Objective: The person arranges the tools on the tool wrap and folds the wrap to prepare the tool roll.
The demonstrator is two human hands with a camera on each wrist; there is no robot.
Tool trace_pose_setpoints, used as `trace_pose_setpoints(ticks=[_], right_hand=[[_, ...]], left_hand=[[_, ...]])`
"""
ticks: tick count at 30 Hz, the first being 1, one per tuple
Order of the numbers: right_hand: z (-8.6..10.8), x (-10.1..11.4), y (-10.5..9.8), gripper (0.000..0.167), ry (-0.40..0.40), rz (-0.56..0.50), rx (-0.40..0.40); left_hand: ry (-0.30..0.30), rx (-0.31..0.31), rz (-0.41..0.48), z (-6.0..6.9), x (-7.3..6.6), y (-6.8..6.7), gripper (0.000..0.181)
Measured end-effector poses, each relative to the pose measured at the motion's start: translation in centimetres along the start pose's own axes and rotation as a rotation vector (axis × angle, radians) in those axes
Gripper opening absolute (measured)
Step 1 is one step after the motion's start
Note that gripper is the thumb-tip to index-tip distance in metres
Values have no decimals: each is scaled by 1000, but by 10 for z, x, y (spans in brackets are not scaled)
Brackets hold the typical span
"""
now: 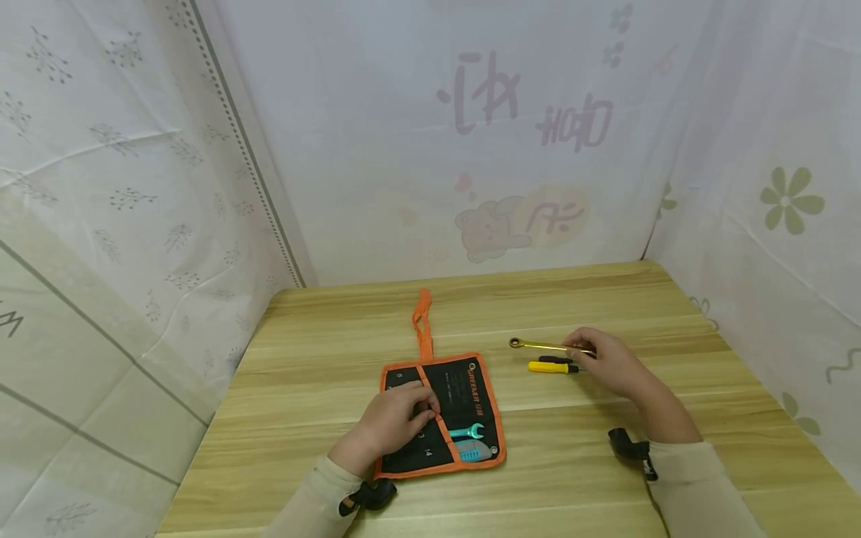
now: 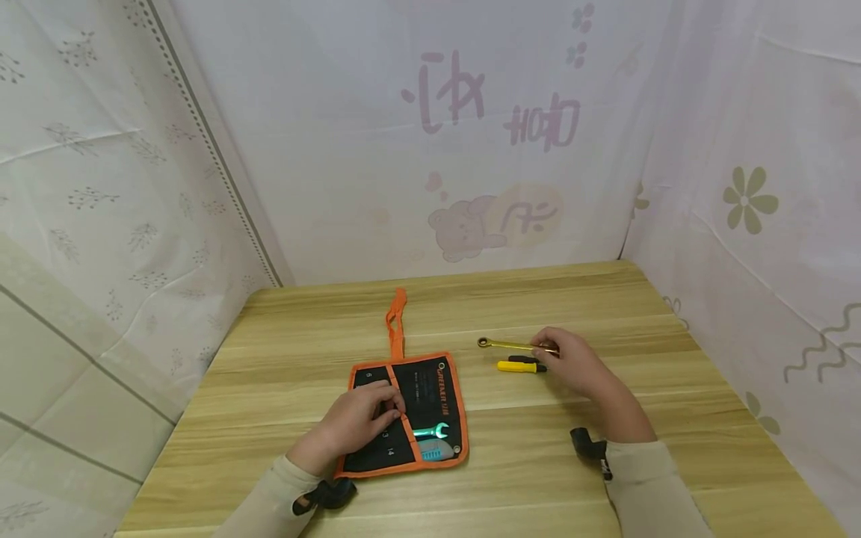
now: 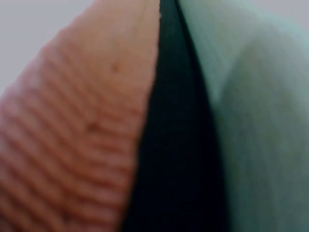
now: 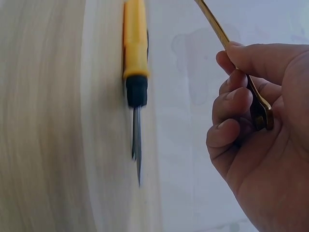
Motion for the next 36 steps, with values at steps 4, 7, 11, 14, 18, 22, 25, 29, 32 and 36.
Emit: trace_pose_setpoints(ticks=[4, 7, 11, 14, 18, 22, 25, 29, 32, 36], right_hand=[[1, 8, 8, 17, -29, -19, 5], [3, 14, 14, 15, -42, -35, 18], [5, 22, 20, 12, -62, -50, 35], [6, 27, 24, 12, -74, -63, 59], [8, 35, 29, 12, -85, -73, 84], [10, 44, 35, 9, -122, -72, 105], [12, 51, 41, 8, -147, -64, 121], [14, 58, 49, 8, -161, -64, 138], [16, 63, 55, 9, -173, -67, 162], [17, 67, 64, 10, -184, -58, 198]], left_hand=[[-2, -8, -10, 0, -1, 0, 10], [-5, -5, -10, 1, -1, 1, 9], [6, -12, 0, 1, -4, 3, 8], [15, -24, -5, 1, -5, 3, 7], [20, -36, -15, 1, -6, 2, 8], [19, -34, 4, 1, -8, 3, 9], [21, -35, 15, 1, -10, 3, 10], [31, -48, 5, 1, -13, 4, 9], [31, -55, 3, 1, -14, 4, 8], [18, -54, 9, 0, -14, 5, 8]])
Point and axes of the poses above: each hand's wrist, its own z-axis away from the middle knuckle, its own y-axis out of the palm, x = y × z, the point moved 5 cm from there along -z, towards the middle knuckle, and after that the axes turned 11 degrees about -x, right-handed, at the moved point
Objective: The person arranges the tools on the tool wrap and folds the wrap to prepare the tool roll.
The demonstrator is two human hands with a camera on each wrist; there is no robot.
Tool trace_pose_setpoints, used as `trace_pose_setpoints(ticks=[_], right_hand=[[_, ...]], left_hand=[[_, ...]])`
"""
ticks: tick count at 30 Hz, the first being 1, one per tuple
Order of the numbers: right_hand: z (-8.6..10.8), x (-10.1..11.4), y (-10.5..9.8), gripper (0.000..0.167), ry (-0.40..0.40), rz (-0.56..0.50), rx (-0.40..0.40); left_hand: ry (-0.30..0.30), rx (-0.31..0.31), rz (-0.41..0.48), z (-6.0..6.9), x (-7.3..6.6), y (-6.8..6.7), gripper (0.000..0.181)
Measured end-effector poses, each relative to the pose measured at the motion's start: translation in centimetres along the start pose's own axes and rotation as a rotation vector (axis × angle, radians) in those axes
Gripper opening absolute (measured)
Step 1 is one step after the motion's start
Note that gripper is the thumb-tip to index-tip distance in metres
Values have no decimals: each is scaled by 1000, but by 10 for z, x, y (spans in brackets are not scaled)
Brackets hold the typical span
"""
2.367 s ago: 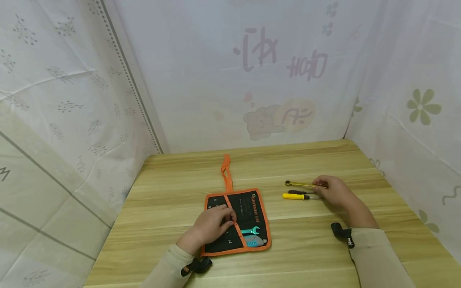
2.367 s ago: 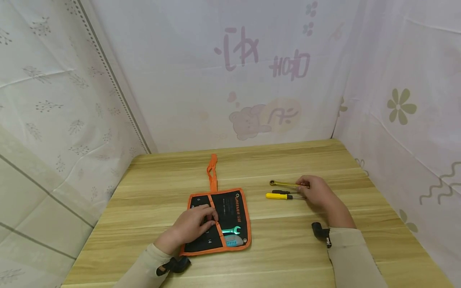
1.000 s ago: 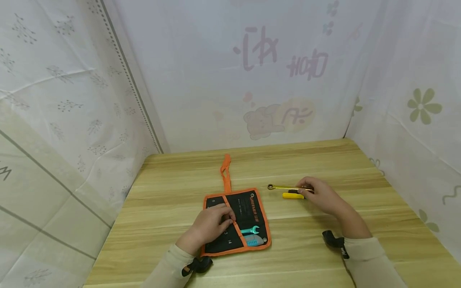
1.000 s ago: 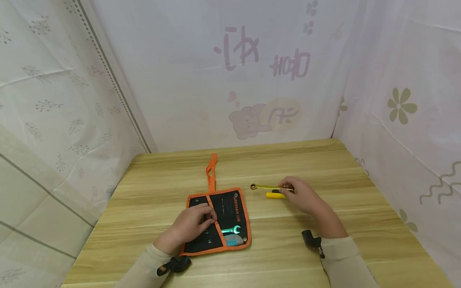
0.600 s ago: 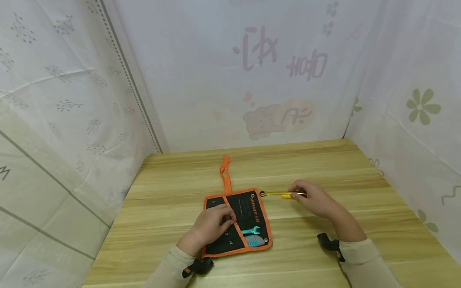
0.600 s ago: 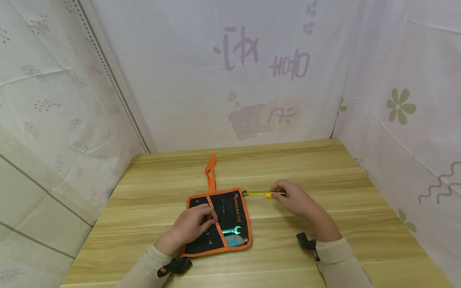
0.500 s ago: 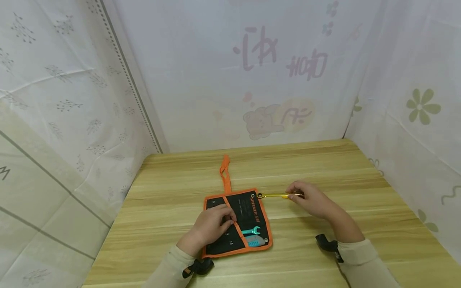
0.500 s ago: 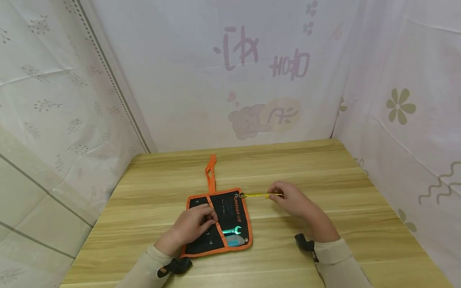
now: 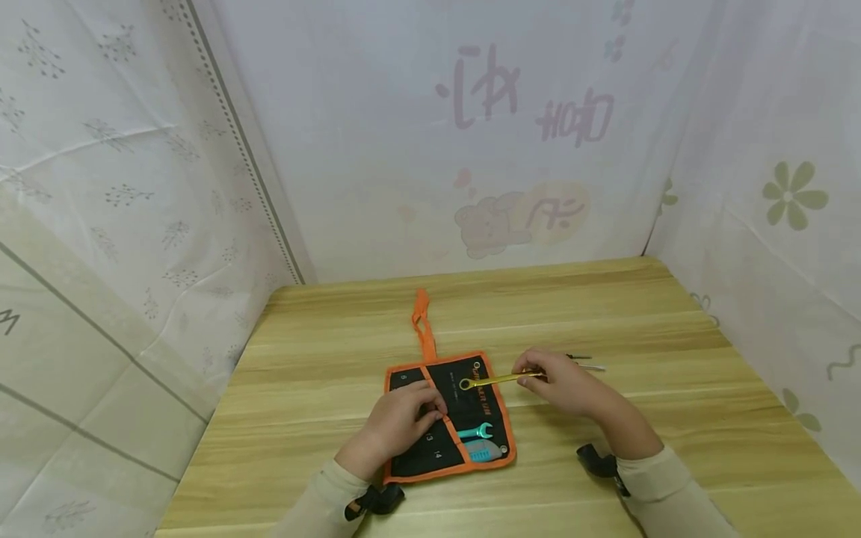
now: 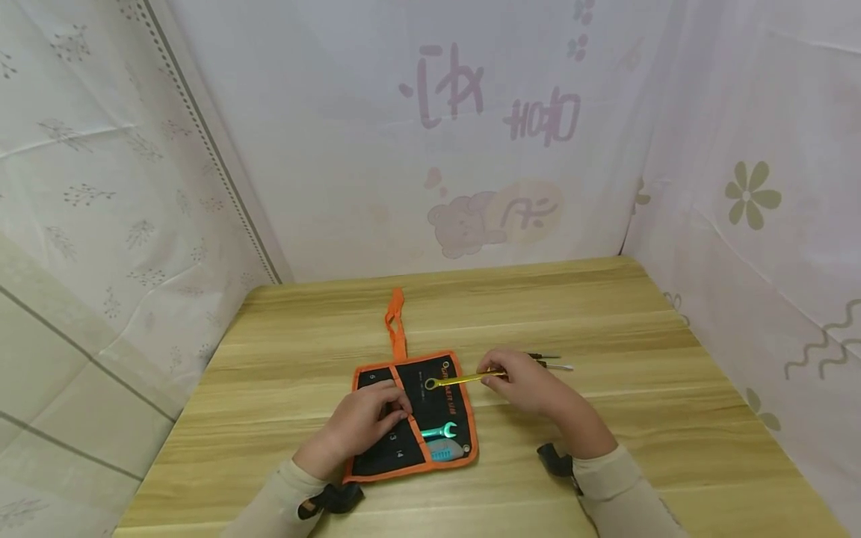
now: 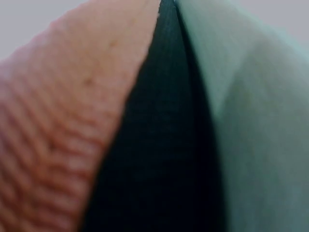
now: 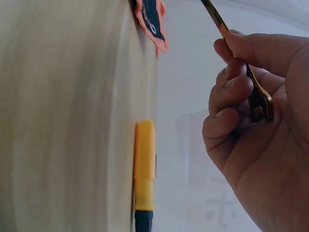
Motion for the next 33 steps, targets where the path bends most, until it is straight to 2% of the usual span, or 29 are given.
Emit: trace_pose_setpoints(ticks=[15, 33], right_hand=[[0, 5, 27, 12, -8, 46, 81], [0, 5, 37, 17, -102, 39, 120]], left_hand=[[6, -15, 17, 2, -3, 4, 10], [59, -7, 11, 3, -6, 5, 9]])
Point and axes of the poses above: each hand's wrist, its own z-axis away from the middle knuckle, its own y-axis out of the palm, x = y × z, the point moved 5 cm from there along -z, towards the middle knuckle, and after that the axes turned 11 degrees about -x, right-handed, at the moved point
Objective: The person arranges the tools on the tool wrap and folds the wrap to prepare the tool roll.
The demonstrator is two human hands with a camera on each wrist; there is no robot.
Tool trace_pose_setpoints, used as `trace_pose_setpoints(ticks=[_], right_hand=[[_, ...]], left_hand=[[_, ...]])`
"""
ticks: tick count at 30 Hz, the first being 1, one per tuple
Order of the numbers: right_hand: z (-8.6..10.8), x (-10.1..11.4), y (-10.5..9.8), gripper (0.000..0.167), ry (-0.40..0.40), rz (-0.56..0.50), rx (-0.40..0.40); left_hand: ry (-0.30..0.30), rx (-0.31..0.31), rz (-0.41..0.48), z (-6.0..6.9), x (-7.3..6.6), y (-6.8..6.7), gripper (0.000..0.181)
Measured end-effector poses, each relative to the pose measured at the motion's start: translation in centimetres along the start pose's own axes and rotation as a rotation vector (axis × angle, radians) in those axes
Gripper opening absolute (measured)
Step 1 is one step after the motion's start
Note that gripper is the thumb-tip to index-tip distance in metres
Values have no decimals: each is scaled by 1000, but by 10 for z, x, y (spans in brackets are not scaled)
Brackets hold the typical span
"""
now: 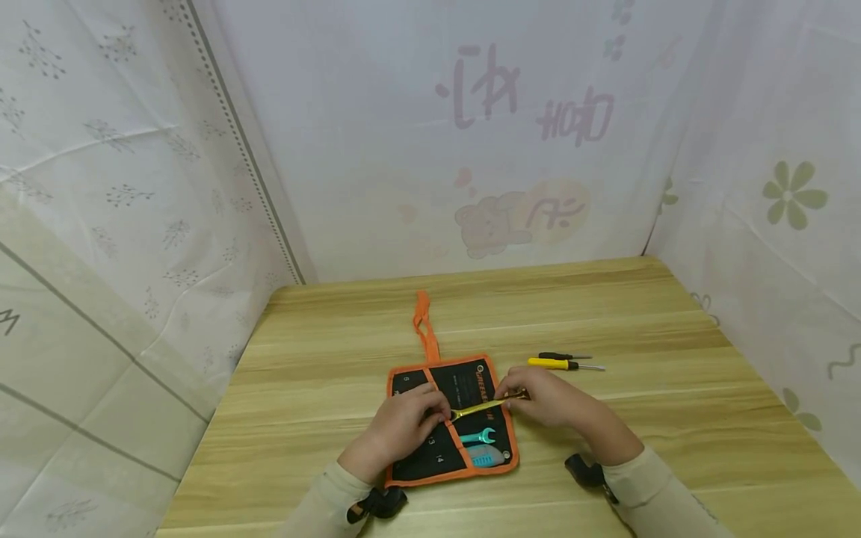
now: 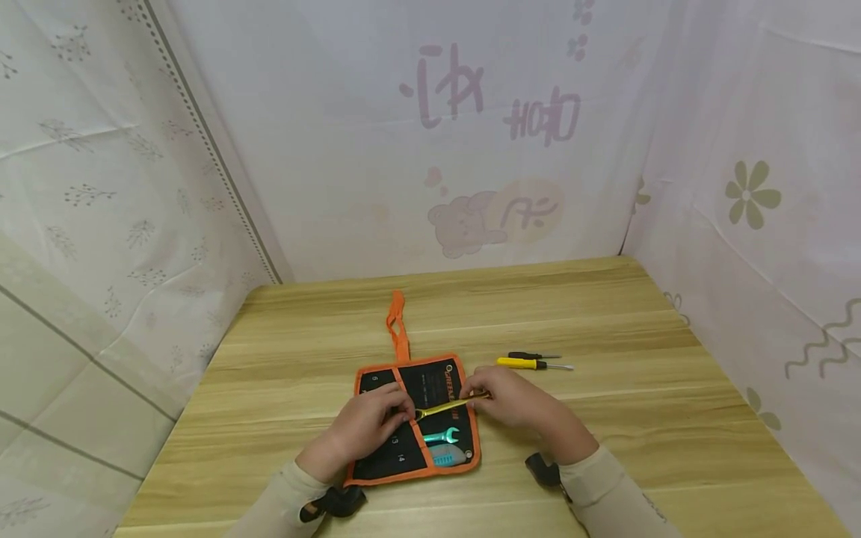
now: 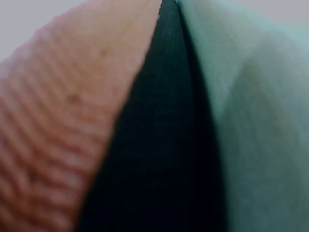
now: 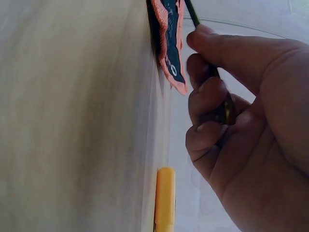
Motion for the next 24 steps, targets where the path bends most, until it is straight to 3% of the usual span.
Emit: trace_pose_setpoints(ticks=[12, 19, 24], right_hand=[[-3, 6, 9, 14, 44, 2, 46], [-3, 13, 21, 14, 29, -66, 95], [-1, 16, 23, 23, 20, -36, 127]], left_hand=[[20, 17, 6, 0, -1, -1, 7], [-16, 49, 5, 0, 0, 1, 8], [-44, 64, 17, 0, 2, 2, 8]])
Point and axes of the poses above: each hand's wrist, its own z-axis away from the middle knuckle, its own y-axis out of the palm, x = y × z, the point moved 5 cm from there along -z, towards the middle knuckle, and after that the axes turned 11 degrees about -x, right-handed, at the moved point
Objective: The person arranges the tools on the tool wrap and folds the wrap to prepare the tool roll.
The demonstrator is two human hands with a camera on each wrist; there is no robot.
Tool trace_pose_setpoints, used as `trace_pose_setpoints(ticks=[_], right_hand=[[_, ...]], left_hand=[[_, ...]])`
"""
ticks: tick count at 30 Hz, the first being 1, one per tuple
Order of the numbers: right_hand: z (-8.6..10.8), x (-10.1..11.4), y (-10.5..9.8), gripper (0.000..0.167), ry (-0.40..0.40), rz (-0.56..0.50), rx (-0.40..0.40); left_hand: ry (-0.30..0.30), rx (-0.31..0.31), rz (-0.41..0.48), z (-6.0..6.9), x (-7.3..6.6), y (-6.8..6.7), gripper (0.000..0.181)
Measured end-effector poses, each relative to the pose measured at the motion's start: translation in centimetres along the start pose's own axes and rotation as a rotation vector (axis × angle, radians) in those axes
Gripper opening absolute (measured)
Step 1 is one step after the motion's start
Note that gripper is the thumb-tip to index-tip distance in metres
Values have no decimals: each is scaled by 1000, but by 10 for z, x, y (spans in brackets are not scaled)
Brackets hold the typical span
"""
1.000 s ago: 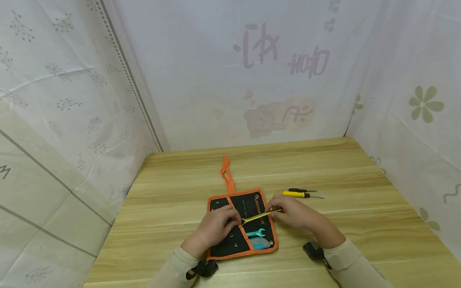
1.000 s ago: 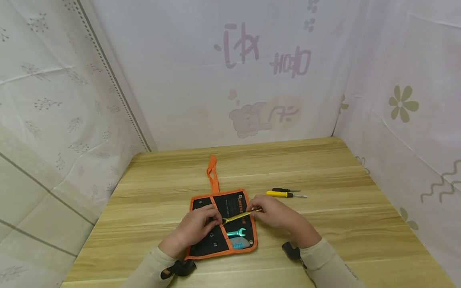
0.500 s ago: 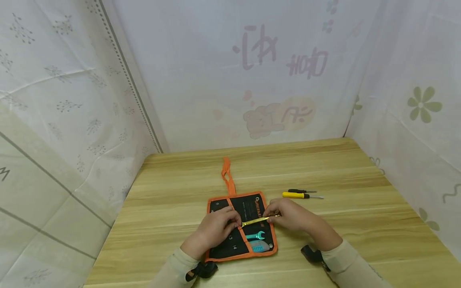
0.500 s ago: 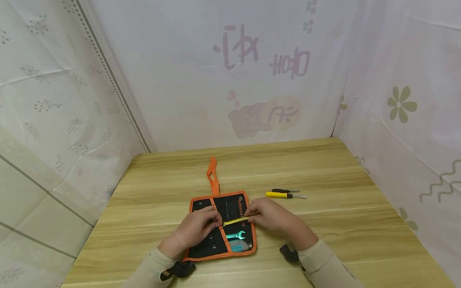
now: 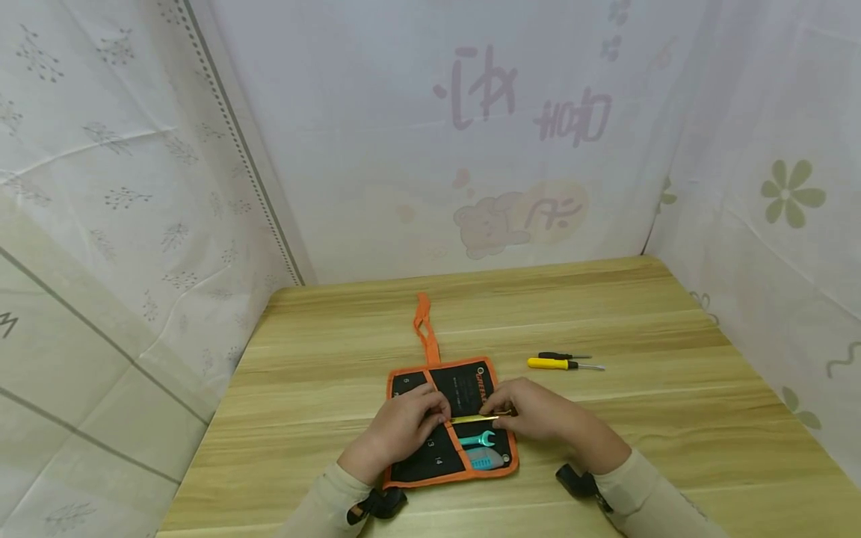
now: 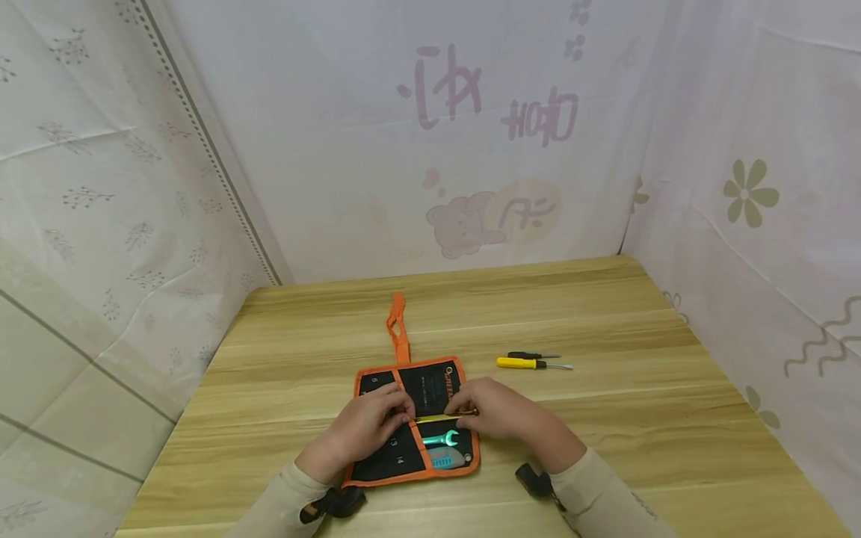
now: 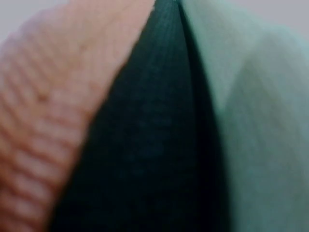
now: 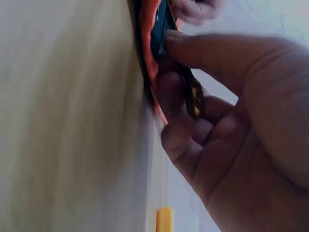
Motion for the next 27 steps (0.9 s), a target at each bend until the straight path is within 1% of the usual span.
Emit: trace_pose_setpoints(ticks=[2, 4, 9, 13, 17, 21, 27], right_hand=[[1, 1, -2, 29, 6, 15, -1], [3, 3, -4, 31, 17, 31, -19], [5, 3, -10, 20, 28, 99, -66], [8, -2, -11, 19, 15, 132, -78], [11, -8, -13, 19, 10, 83, -64], [14, -14, -14, 15, 26, 26, -32], [16, -20, -16, 16, 55, -13, -14]], left_hand=[[-5, 2, 3, 0, 0, 0, 8], [-9, 2, 6, 1, 1, 1, 8], [-21, -1, 12, 1, 2, 1, 9], [-28, -3, 18, 1, 3, 1, 9], [-35, -1, 31, 1, 3, 1, 9], [-41, 6, 33, 1, 3, 2, 9], [-45, 14, 21, 1, 4, 2, 9]])
Point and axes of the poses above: each hand's wrist, its own z-axis away from the middle knuckle, its own y-axis out of the palm, x = y × z, the point moved 5 cm from there along -z, towards the middle knuckle, and after that the axes turned 11 degrees about -x, right-handed, at the moved point
